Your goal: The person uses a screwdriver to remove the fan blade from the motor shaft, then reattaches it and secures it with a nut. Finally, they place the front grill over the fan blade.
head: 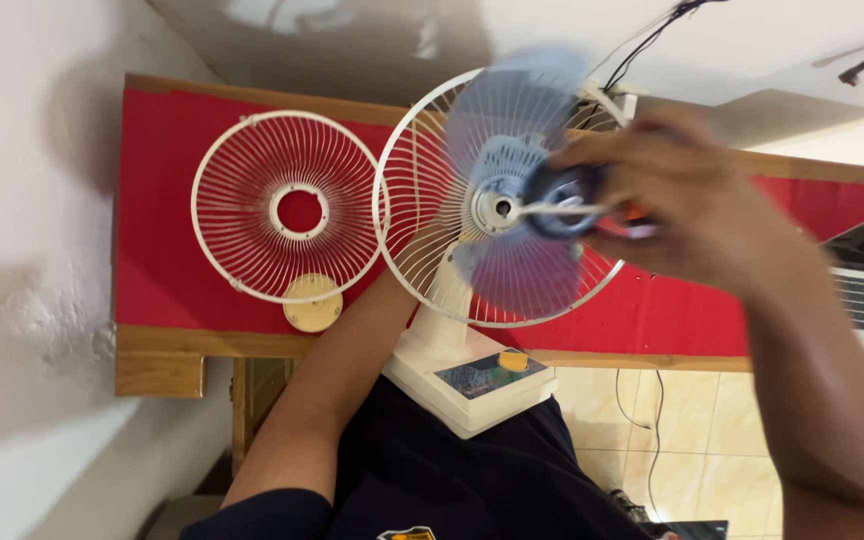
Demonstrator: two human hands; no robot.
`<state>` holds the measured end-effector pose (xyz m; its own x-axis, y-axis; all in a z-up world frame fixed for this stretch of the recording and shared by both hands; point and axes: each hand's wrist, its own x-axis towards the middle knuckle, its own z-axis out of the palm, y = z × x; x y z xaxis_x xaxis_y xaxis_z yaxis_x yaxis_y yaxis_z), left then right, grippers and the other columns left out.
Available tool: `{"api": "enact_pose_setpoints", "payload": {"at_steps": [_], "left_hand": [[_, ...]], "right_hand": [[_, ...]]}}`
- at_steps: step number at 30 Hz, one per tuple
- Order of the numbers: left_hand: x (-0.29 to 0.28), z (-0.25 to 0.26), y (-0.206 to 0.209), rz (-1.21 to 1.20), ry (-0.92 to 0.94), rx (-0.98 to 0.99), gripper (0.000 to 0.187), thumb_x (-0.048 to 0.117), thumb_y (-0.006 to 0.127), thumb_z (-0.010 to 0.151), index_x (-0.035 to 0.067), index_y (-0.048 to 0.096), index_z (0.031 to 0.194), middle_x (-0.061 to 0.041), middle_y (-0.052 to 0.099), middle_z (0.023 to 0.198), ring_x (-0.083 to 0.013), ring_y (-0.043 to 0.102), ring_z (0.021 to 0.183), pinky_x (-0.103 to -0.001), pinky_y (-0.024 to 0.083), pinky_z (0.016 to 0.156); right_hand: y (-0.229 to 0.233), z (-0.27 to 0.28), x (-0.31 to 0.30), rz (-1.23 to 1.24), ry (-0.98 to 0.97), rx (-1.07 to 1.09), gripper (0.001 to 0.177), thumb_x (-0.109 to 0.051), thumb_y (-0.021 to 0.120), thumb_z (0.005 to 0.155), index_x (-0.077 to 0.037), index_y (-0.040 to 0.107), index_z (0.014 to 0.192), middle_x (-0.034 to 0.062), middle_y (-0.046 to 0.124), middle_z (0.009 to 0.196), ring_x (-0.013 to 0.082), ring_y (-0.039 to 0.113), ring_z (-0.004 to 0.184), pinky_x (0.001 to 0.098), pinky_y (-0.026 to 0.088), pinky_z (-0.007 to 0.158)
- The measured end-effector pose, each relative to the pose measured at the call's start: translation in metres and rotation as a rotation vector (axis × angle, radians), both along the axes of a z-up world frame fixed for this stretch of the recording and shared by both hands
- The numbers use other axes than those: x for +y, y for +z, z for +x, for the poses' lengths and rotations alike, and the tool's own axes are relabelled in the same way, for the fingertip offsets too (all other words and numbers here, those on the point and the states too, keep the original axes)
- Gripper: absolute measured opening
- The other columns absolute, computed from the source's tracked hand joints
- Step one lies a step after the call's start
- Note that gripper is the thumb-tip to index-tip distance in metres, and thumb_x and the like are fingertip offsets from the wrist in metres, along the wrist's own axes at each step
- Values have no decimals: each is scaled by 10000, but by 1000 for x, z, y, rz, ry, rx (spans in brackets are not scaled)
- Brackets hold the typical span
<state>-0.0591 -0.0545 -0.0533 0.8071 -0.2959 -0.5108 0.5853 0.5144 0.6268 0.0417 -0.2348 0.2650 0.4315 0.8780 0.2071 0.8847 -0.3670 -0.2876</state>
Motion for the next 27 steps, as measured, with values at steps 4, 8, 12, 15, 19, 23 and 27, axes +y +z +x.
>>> {"api": "enact_pose_setpoints", "payload": {"at_steps": [4, 8, 12, 15, 19, 23, 27], "left_hand": [[-2, -12, -7, -9, 11, 25, 652, 500, 408, 1031, 83, 340, 1528, -160, 490, 1486, -260, 501, 1367, -431, 433, 1134], [-3, -14, -9, -17, 9, 30, 652, 499, 409, 1031, 84, 338, 1529, -160, 487, 1488, -259, 500, 1368, -431, 432, 1135], [-2, -14, -8, -17, 20, 31, 653, 498, 410, 1031, 84, 335, 1530, -160, 485, 1490, -258, 498, 1369, -430, 431, 1135], [-3, -15, -7, -18, 17, 32, 653, 497, 411, 1031, 85, 333, 1531, -159, 483, 1492, -258, 497, 1370, -429, 430, 1136], [-4, -17, -4, -19, 14, 35, 653, 495, 412, 1031, 85, 330, 1532, -159, 481, 1494, -257, 495, 1372, -429, 428, 1136], [-6, -20, -2, -21, 8, 42, 653, 494, 413, 1030, 86, 327, 1534, -158, 478, 1497, -256, 493, 1373, -428, 427, 1137], [-7, -21, 1, -21, 3, 46, 654, 493, 415, 1030, 87, 325, 1535, -158, 476, 1499, -255, 491, 1374, -427, 426, 1137]], "right_hand": [[38, -5, -25, 32, -194, -57, 481, -38, 936, 644, -73, 493, 828, 215, 674, 1266, 347, 675, 1092, 470, 510, 912], [29, -16, -24, 9, -360, 53, 473, -36, 935, 700, -115, 492, 844, 193, 669, 1338, 344, 681, 1151, 384, 557, 852], [-11, -15, -6, 21, -149, 130, 478, -67, 912, 648, -109, 486, 862, 140, 657, 1300, 341, 661, 1182, 439, 532, 968], [-33, -17, -1, -46, -135, 172, 482, -101, 910, 608, -121, 493, 849, 86, 681, 1313, 307, 646, 1205, 471, 485, 1014], [-46, -13, 1, -43, -98, 162, 461, -97, 897, 646, -128, 490, 859, 66, 677, 1328, 316, 612, 1256, 483, 469, 1074], [-50, -9, 2, -44, -74, 137, 464, -118, 900, 669, -107, 490, 883, 65, 668, 1340, 348, 579, 1307, 485, 459, 1115], [-47, -7, 4, -73, -69, 149, 445, -118, 895, 670, -102, 499, 872, 53, 679, 1323, 329, 586, 1283, 479, 464, 1108]]}}
